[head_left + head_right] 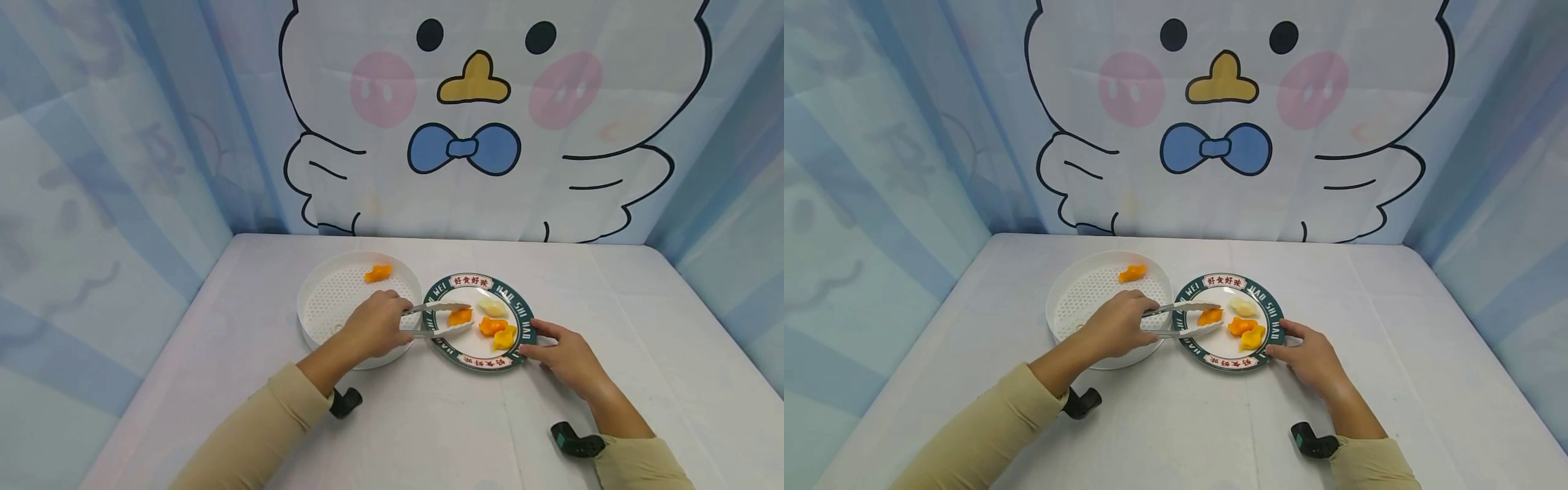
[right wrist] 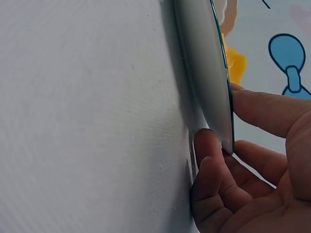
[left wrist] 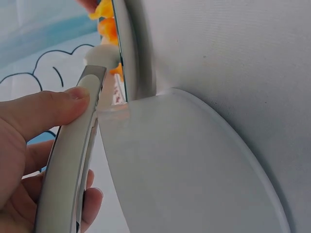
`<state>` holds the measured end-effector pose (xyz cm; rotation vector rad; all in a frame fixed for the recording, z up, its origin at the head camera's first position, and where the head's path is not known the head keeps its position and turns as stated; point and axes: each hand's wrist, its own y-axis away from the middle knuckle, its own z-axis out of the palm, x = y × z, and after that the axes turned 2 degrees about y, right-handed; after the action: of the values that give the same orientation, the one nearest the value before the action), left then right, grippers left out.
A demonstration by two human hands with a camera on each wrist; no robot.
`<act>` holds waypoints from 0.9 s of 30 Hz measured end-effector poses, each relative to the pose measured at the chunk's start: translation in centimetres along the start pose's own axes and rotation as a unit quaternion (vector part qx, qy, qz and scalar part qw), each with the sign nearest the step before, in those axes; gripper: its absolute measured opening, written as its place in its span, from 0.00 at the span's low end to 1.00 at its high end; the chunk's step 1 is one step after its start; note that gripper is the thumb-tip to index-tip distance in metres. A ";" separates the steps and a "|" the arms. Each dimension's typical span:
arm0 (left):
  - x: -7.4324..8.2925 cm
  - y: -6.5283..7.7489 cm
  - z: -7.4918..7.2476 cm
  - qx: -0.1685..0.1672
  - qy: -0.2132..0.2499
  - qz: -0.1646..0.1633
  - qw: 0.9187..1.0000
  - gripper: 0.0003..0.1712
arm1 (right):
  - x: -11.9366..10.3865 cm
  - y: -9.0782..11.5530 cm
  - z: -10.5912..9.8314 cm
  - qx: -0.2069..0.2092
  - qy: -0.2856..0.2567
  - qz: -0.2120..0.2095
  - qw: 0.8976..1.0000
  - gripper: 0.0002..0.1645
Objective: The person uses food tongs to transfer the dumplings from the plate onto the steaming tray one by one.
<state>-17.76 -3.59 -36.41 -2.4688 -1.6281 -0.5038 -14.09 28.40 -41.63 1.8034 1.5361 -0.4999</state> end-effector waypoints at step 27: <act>-3.1 1.6 -3.7 0.059 0.057 0.002 0.997 0.31 | 0.1 0.0 0.0 0.000 -0.011 -0.006 1.000 0.49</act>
<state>-18.14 -7.97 -33.97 -2.3148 -1.5620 -0.5215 -14.04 28.44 -41.65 1.7828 1.5340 -0.5232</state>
